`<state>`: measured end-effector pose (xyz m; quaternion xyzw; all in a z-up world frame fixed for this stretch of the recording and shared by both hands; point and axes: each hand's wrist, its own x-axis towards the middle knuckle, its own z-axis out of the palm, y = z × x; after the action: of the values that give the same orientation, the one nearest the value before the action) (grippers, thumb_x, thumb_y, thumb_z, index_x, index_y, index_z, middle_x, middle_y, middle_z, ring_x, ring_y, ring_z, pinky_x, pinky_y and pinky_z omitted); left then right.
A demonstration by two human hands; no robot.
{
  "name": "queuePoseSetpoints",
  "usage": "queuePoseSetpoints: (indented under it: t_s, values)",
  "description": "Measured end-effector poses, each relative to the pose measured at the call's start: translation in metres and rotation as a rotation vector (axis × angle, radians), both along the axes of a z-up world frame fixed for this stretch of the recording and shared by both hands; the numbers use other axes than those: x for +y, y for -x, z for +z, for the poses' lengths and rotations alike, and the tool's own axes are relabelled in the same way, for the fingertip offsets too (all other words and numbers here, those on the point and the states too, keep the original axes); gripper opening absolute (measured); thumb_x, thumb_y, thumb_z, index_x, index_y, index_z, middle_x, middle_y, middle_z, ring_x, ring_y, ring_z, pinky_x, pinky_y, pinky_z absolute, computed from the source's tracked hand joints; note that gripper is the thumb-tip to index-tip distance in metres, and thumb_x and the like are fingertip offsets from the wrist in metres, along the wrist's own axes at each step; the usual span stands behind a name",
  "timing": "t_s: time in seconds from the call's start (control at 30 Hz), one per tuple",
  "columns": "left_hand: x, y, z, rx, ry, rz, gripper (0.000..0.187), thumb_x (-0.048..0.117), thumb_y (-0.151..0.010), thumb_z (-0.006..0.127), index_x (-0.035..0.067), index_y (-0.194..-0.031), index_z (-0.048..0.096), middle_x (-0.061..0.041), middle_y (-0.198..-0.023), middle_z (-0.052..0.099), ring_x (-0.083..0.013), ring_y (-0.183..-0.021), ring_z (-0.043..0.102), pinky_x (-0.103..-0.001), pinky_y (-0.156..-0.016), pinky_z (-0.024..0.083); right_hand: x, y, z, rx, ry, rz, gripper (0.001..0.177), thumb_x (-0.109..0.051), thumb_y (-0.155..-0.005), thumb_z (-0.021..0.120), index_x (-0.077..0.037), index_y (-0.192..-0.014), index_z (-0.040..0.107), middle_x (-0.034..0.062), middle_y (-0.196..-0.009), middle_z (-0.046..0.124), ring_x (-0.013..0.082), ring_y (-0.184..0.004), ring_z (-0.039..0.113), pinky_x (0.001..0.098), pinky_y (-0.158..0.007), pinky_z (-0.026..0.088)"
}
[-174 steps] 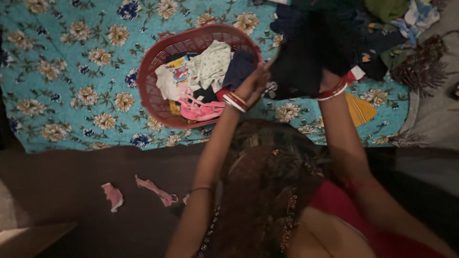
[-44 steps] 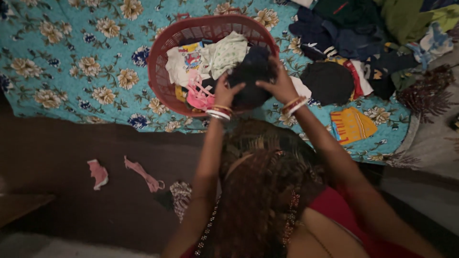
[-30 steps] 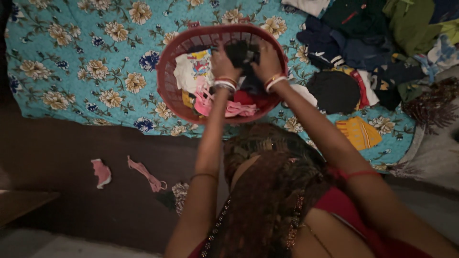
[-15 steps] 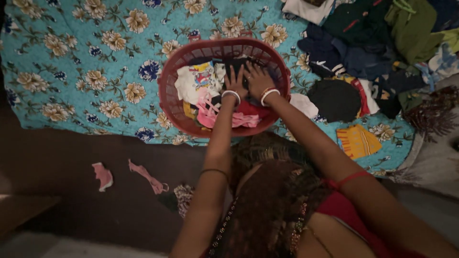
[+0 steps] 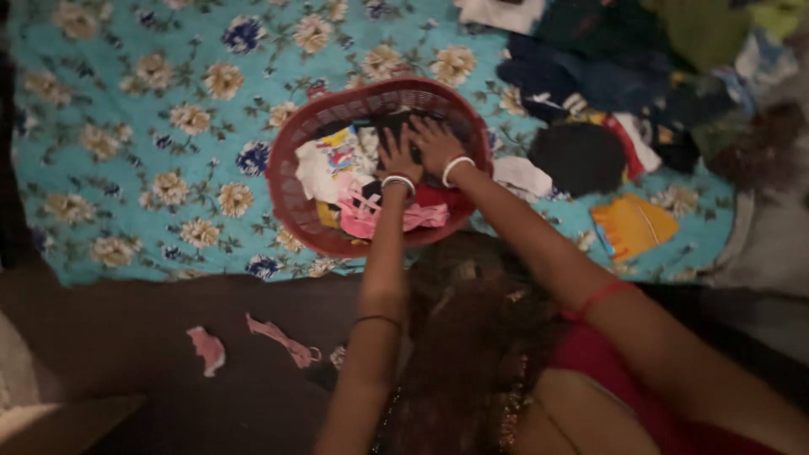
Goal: Sort laundry into a basket and organize items on a bed.
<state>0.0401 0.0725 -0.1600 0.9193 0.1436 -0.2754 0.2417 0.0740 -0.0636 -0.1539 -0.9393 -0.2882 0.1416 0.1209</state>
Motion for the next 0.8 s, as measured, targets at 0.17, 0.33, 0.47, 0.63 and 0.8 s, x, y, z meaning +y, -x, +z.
queuePoseSetpoints:
  t_s: [0.17,0.33,0.47,0.63,0.8]
  values:
    - [0.001,0.021,0.010,-0.114,-0.160,-0.098,0.106,0.048,-0.087,0.071,0.041,-0.162,-0.004,-0.007,-0.174,-0.006,-0.0474,-0.157,0.006,-0.082,-0.109,0.020,0.001,0.011,0.043,0.068,-0.031,-0.047,0.078,-0.031,-0.088,0.067,-0.020,-0.158,0.036,0.0123,-0.169,0.021,0.0392,-0.150,0.030,0.0599,-0.117,0.028]
    - [-0.017,0.053,0.036,-0.253,-0.290,-0.109,0.095,0.050,-0.092,0.067,0.028,-0.165,0.011,-0.018,-0.171,0.005,-0.0467,-0.156,0.010,-0.085,-0.109,0.015,-0.029,0.033,0.075,0.043,-0.139,0.002,0.071,-0.031,-0.083,0.072,-0.016,-0.149,0.049,0.0190,-0.157,0.038,0.0435,-0.132,0.047,0.0573,-0.104,0.041]
    - [-0.030,0.092,0.011,-0.319,-0.153,-0.224,0.069,0.042,-0.097,0.061,0.012,-0.155,0.038,-0.024,-0.159,0.033,-0.0447,-0.145,0.035,-0.068,-0.112,0.032,-0.075,0.073,0.108,-0.056,-0.247,0.103,0.036,-0.033,-0.088,0.073,-0.010,-0.116,0.067,0.0160,-0.111,0.065,0.0379,-0.102,0.063,0.0524,-0.099,0.048]
    - [-0.064,0.135,0.058,-0.295,0.074,-0.086,0.063,0.037,-0.095,0.058,0.009,-0.150,0.048,-0.024,-0.124,0.067,-0.0426,-0.108,0.066,-0.055,-0.092,0.051,-0.101,0.113,0.088,-0.346,-0.421,0.222,0.023,-0.028,-0.092,0.072,-0.009,-0.079,0.069,0.0102,-0.076,0.065,0.0293,-0.083,0.065,0.0505,-0.106,0.049]
    - [-0.070,0.136,0.089,-0.470,-0.038,-0.029,0.046,0.037,-0.093,0.061,0.018,-0.135,0.066,-0.022,-0.083,0.072,-0.0435,-0.072,0.070,-0.055,-0.061,0.054,-0.090,0.111,0.079,-0.461,-0.743,0.085,0.013,-0.016,-0.090,0.073,-0.006,-0.083,0.067,0.0080,-0.077,0.059,0.0266,-0.081,0.060,0.0483,-0.107,0.048]
